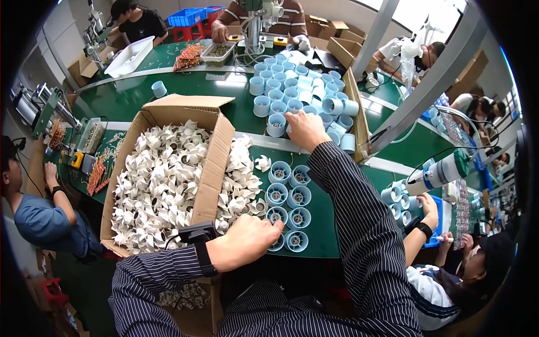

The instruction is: The person picks up a fan blade from a box, inserts it into a motor housing, and presses it into place by hand. After assembling the fan, the person places it onto the work surface and rearranges the completed units into an organized group.

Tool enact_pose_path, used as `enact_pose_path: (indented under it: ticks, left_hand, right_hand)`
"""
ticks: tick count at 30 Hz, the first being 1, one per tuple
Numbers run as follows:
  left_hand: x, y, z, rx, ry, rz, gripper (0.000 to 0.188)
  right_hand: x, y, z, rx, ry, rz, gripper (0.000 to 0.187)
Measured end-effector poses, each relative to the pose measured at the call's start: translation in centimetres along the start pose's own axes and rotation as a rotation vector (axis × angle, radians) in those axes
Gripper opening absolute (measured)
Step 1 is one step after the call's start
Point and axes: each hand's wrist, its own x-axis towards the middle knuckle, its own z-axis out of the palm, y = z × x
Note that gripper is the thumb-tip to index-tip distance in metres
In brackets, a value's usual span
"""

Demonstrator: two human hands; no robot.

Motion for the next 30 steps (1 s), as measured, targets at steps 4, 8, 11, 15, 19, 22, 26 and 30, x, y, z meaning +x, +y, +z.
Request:
enact_pose_path:
  ticks: [4, 8, 11, 15, 19, 22, 26, 30]
  left_hand:
    - [-0.1, -0.1, -0.1, -0.025, -0.009, -0.015, 0.029]
    - [-0.1, -0.2, -0.3, -0.019, -0.014, -0.027, 0.026]
    - [0.0, -0.3, -0.2, -0.019, -0.015, -0.028, 0.025]
    - [-0.1, -0.1, -0.3, -0.028, -0.024, -0.024, 0.027]
    - [-0.1, 0.0, -0.4, -0.023, -0.019, -0.019, 0.026]
    - [0.0, -0.1, -0.1, -0.044, -0.002, -0.005, 0.026]
    - [0.0, -0.3, -0.2, -0.031, -0.020, -0.015, 0.028]
    - [-0.1, -0.4, 0.0, -0.024, -0.026, -0.013, 0.028]
  right_hand:
    - [-1.1, -0.6, -0.7, -0.048, 0.088, 0.009, 0.036]
    - [-4.2, -0.9, -3.4, 0.092, 0.033, -0.050, 0.029]
    - [-4.6, 0.0, -3.7, 0.177, -0.057, -0.097, 0.037]
    - [-5.0, 0.1, -2.3, 0.312, 0.045, -0.094, 0.038]
    - [-4.0, -0.1, -1.2, 0.242, 0.096, -0.006, 0.041]
    - [-3.9, 0.3, -1.6, 0.206, 0.006, -0.004, 0.038]
    - [-5.0, 0.7, -2.7, 0.284, -0.018, -0.173, 0.033]
    - [-6.3, 0.7, -3.5, 0.241, -0.023, -0.230, 0.032]
